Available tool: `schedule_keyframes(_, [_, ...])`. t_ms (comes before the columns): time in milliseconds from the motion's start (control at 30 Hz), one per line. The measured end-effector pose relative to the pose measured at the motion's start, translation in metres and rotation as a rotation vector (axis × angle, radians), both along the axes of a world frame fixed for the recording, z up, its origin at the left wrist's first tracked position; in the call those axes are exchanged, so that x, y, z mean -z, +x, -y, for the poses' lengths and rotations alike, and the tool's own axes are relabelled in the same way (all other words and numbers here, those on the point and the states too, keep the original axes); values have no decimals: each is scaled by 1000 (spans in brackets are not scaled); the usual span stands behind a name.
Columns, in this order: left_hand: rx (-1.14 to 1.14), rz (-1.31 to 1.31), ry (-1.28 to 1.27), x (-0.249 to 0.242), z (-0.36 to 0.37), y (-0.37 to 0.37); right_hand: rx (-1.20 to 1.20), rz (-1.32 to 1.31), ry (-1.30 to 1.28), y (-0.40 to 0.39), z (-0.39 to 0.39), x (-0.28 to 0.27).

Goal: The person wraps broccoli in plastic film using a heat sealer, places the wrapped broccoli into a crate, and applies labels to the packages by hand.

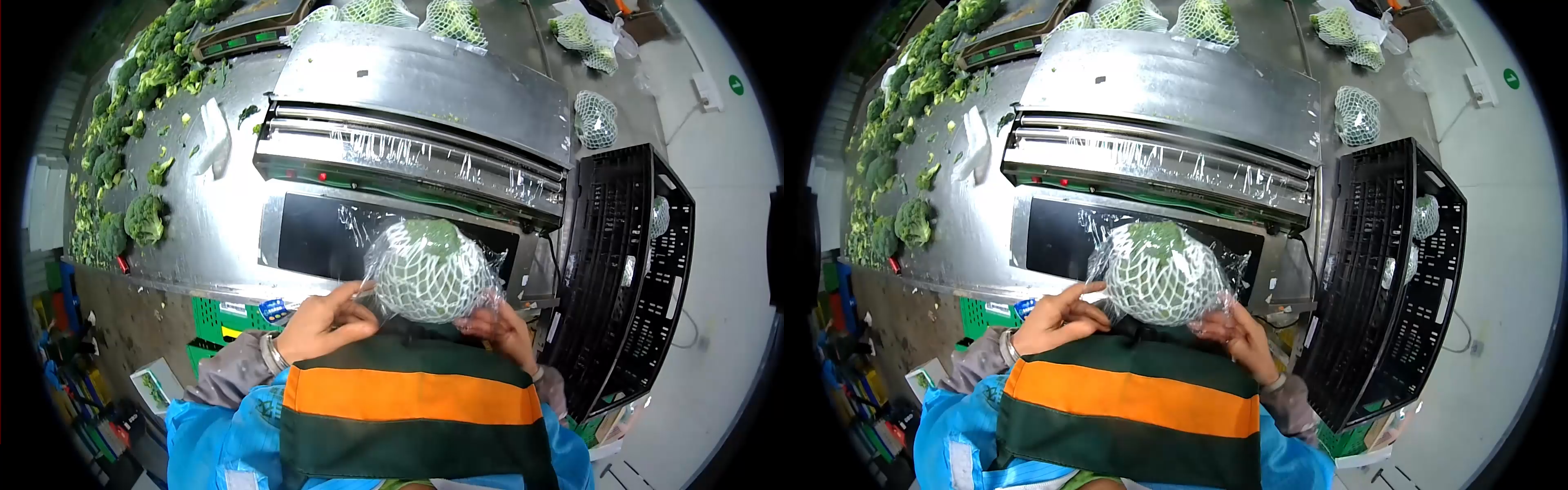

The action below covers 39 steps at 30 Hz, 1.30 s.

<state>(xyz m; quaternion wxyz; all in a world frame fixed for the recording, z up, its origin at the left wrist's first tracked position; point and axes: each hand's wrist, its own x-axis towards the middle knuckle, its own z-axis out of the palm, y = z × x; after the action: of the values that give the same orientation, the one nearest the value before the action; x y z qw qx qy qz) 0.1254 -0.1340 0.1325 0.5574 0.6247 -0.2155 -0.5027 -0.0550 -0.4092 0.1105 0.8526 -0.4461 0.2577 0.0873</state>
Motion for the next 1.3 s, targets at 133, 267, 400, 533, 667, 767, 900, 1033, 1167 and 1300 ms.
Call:
schedule_keyframes(133, [-472,457,60,-15,39,-9,253,-92,-607,9,-26,-11])
schedule_keyframes(267, [-700,865,170,47,72,35,389,-88,-809,11,9,58])
schedule_keyframes(400, [-207,1183,5,81,108,28,129,102,-1649,41,-26,58])
schedule_keyframes(533, [-189,292,-163,97,123,16,209,395,-1618,53,-1,72])
schedule_keyframes(667, [376,-477,-25,47,118,61,175,654,-1699,76,-1,-42])
schedule_keyframes(767, [502,-422,195,4,121,66,46,906,-1723,93,-11,-64])
schedule_keyframes(900, [674,-253,-142,-4,114,39,-315,960,-1360,84,-13,-76])
schedule_keyframes(1033, [746,99,-235,-22,118,17,-417,1286,-1275,118,3,-99])
schedule_keyframes(1167, [627,195,-340,-21,101,8,-601,990,-885,130,-21,-65])
schedule_keyframes(1300, [316,-46,-49,-25,81,-7,-460,512,217,114,-40,-7])
